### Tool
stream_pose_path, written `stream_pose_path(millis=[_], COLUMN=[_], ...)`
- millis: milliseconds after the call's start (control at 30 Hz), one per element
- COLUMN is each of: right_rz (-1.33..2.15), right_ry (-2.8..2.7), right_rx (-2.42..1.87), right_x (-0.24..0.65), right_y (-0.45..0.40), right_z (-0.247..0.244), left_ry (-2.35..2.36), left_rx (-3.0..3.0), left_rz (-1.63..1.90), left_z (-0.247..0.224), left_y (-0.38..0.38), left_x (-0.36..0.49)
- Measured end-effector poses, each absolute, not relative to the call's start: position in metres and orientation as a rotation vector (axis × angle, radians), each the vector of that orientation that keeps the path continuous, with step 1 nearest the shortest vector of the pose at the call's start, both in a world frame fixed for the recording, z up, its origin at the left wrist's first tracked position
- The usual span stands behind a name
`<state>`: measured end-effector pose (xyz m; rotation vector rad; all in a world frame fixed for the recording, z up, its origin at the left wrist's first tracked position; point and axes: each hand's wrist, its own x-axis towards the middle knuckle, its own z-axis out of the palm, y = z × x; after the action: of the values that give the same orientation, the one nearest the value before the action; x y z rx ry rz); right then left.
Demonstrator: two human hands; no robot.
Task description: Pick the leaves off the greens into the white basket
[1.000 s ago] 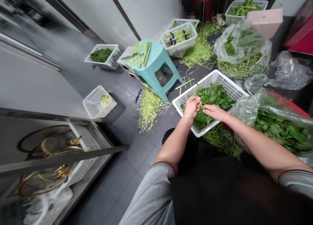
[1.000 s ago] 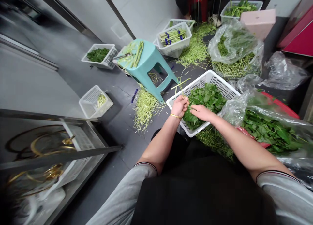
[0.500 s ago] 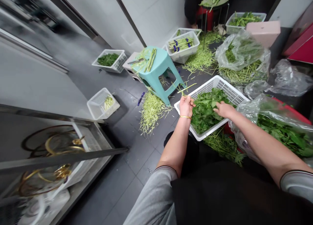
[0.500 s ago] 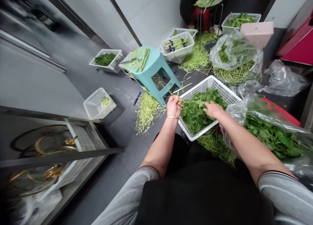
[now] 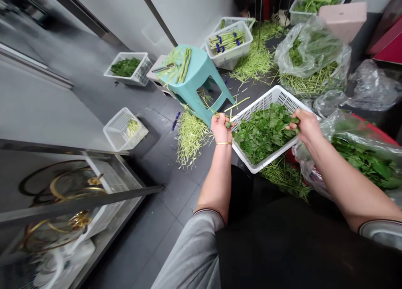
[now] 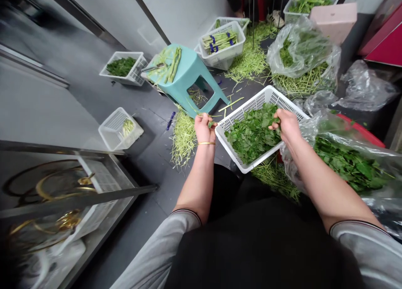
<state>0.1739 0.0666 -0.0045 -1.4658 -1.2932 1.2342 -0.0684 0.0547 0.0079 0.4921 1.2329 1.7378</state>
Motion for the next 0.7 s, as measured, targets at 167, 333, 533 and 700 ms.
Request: stream_pose_path(millis=[167, 333, 533, 700], right_rz=[0.741, 0.692, 0.906, 0.463], right_ry=[-1.843, -1.843, -1.938, -1.611], right_rx=[-1.767, -1.622, -2.170, -2.199], right_x=[0.203, 0.302, 0.427, 0.458], right_y=[0.066, 0.003, -0.074, -0.062], right_z=[0.005, 0.073, 0.039, 0.023], left_ry=[1.106, 0.765, 0.573, 1.003], left_rx=[1.159, 2.084, 2.454, 2.709], left_rz=[1.332, 0.145, -0.910, 0.064], left_z=[0.009, -0.019, -0.034, 0.018], left_y=[0.020, -0.032, -0.087, -0.057], left_x=[-0.058, -0.014, 0.078, 0.151])
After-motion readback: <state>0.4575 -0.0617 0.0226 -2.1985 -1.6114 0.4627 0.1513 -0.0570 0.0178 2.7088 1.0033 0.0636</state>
